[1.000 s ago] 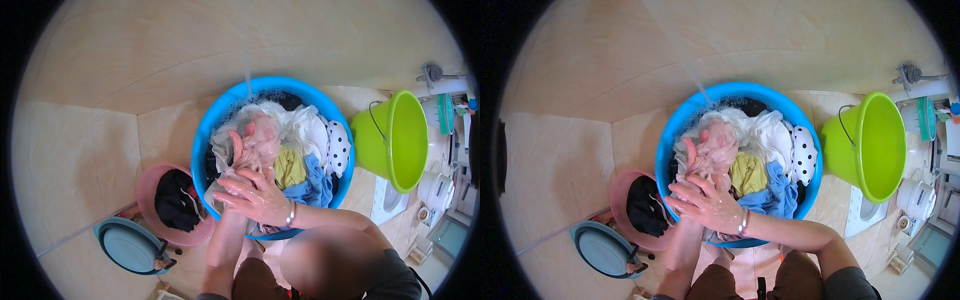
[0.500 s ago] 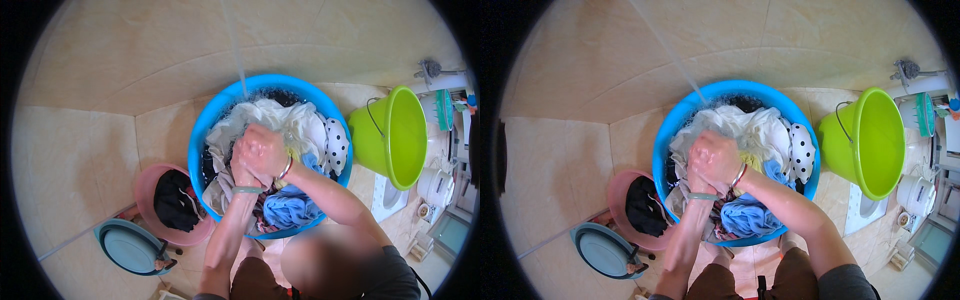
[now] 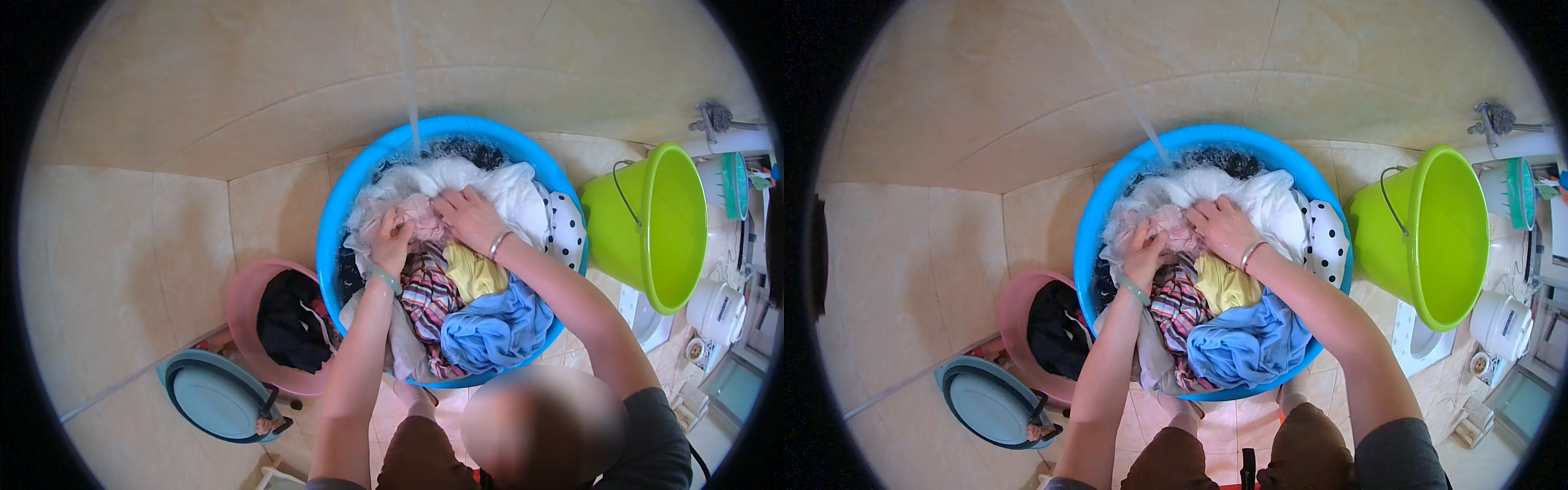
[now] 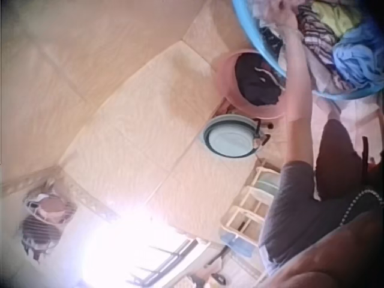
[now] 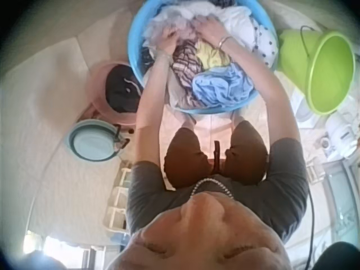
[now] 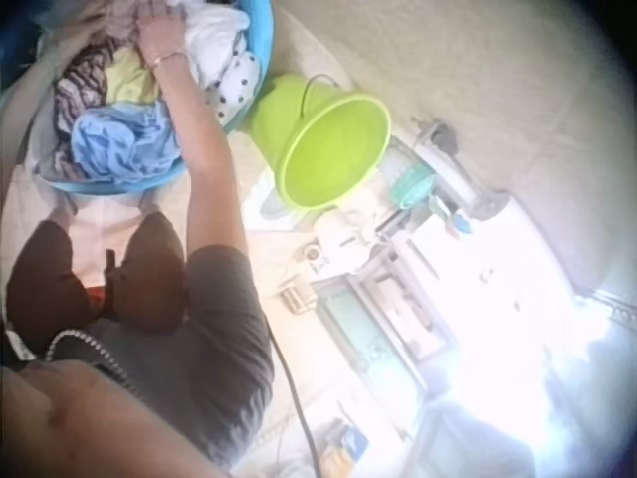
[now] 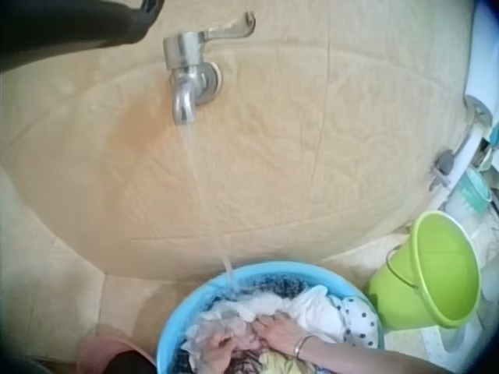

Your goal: The person hand-washes various garments in a blue basin filled with water. They scrub, rinse, and wring out items including a pink cloth, a blue shirt, and a white polka-dotted cloth, transferring them to a green bucket.

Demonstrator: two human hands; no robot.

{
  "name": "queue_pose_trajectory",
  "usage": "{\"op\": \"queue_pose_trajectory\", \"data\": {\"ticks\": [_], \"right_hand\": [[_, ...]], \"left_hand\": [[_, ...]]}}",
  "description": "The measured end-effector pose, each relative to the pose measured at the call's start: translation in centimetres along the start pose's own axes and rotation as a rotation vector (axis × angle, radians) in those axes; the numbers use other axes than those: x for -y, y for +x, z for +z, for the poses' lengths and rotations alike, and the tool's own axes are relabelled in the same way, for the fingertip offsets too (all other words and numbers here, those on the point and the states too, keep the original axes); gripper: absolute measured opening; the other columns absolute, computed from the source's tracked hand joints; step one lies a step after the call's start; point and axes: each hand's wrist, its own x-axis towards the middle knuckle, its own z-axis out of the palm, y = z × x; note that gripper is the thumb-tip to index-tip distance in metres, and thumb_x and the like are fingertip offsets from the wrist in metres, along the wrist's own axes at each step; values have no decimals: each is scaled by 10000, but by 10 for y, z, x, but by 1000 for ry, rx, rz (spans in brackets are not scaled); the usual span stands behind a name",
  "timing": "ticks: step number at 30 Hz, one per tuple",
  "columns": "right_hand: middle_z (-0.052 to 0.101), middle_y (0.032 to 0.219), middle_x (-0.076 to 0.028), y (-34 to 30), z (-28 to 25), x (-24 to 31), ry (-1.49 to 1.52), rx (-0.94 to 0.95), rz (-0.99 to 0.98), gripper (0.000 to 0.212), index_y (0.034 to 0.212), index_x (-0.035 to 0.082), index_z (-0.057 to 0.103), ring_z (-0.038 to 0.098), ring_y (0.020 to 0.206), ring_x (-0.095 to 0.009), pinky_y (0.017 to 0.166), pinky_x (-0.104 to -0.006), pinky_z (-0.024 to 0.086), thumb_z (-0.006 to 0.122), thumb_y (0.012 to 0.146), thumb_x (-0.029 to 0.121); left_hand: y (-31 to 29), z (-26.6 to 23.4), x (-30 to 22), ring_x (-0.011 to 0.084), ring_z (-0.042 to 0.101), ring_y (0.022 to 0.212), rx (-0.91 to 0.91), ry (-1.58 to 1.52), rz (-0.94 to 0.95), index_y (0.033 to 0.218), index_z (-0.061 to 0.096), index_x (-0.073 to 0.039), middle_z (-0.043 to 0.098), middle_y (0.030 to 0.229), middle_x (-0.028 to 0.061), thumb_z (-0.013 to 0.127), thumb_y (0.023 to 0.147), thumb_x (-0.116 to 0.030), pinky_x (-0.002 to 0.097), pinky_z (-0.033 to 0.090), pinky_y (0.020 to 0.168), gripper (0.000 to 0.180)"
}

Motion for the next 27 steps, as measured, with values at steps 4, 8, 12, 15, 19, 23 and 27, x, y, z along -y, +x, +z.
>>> {"op": "queue_pose_trajectory", "data": {"ticks": [4,8,12,15,19,23,27], "right_hand": [[624,995,-142,23,35,-23,-66,379,217,173,957,65,621,602,963,-295,776,-405,511,570,800,116],[636,1021,-159,-2,26,-17,272,-122,217,124,863,43,648,593,994,-311,865,-420,468,557,811,111],[617,1052,-89,-17,-49,38,495,-363,-122,246,990,92,664,560,1006,-290,900,-403,430,580,760,66],[599,1068,-32,-34,-88,96,460,-338,-346,285,1039,125,676,545,980,-256,869,-384,441,589,768,117],[578,1091,16,-43,-90,134,284,-421,-391,310,1049,157,683,528,963,-219,772,-350,462,608,750,189],[554,966,25,-21,-85,142,235,-612,-312,242,906,177,676,539,853,-176,621,-297,456,707,676,244],[543,842,-1,1,-93,128,428,-717,-273,164,729,150,640,551,712,-181,532,-294,446,758,653,234]], "left_hand": [[43,11,33,191,556,1129,-17,378,178,1470,307,-43,504,1357,81,619,895,-101,307,444,961,657],[17,42,5,176,499,1194,-11,-175,85,1446,339,-28,497,1353,76,618,918,-165,305,406,1006,613],[-7,31,-17,222,445,1256,238,-642,29,1373,416,-69,479,1347,84,499,981,-381,371,361,1062,508],[-29,32,-47,220,500,1202,573,-1010,-49,1252,481,-108,534,1235,74,429,988,-485,354,441,970,463],[-43,46,-76,262,501,1182,806,-1076,72,1232,512,-60,524,1282,115,380,986,-519,437,419,994,538],[-46,58,-70,243,521,1153,660,-1146,15,1214,526,-52,547,1242,106,401,985,-478,415,437,964,499],[-41,55,-51,224,540,1123,303,-995,36,1195,540,-45,570,1202,96,422,985,-438,393,454,935,461]]}}
